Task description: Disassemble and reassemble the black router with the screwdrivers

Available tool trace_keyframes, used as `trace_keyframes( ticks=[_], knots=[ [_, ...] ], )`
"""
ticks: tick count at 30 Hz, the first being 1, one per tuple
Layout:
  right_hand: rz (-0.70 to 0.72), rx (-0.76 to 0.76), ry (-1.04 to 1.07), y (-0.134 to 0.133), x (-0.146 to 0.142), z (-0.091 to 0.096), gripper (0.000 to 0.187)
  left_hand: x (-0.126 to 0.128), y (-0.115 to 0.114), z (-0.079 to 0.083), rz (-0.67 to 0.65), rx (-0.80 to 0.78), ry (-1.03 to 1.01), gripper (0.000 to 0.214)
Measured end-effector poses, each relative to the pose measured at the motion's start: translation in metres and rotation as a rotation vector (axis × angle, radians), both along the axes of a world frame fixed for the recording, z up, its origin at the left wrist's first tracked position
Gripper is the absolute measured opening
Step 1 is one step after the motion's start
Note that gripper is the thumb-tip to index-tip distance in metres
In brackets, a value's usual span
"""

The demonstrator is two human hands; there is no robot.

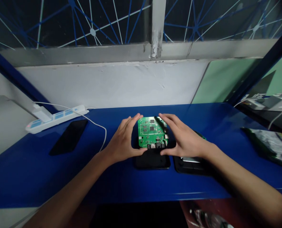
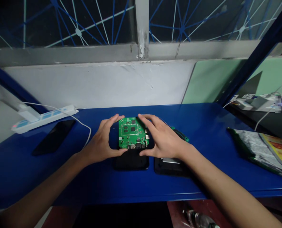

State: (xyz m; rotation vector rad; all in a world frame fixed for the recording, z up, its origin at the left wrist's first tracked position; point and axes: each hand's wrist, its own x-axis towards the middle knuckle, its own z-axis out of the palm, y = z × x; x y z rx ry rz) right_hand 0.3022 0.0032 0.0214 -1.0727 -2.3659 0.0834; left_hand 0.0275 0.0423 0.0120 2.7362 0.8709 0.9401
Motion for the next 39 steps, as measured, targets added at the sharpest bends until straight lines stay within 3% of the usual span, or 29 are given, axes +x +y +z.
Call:
trace_keyframes(
  ticks=[10, 35, 39],
  knots=[
    [-0.004, 0.039, -0.028, 0.0, -0.004, -0.002, 0.113, -0.004, 0.002, -0.011, 0.023, -0.056, 0.011, 0.107],
    [0.002, 0.03, 0.009, -0.002, -0.006, -0.001, 0.113, -0.009, 0.001, -0.006, 0.014, -0.106, -0.023, 0.102],
    [-0.02, 0.068, 0.015, -0.002, -0.005, -0.002, 0.113, -0.001, 0.001, 0.003, -0.009, 0.006, 0.067, 0.102]
  ],
)
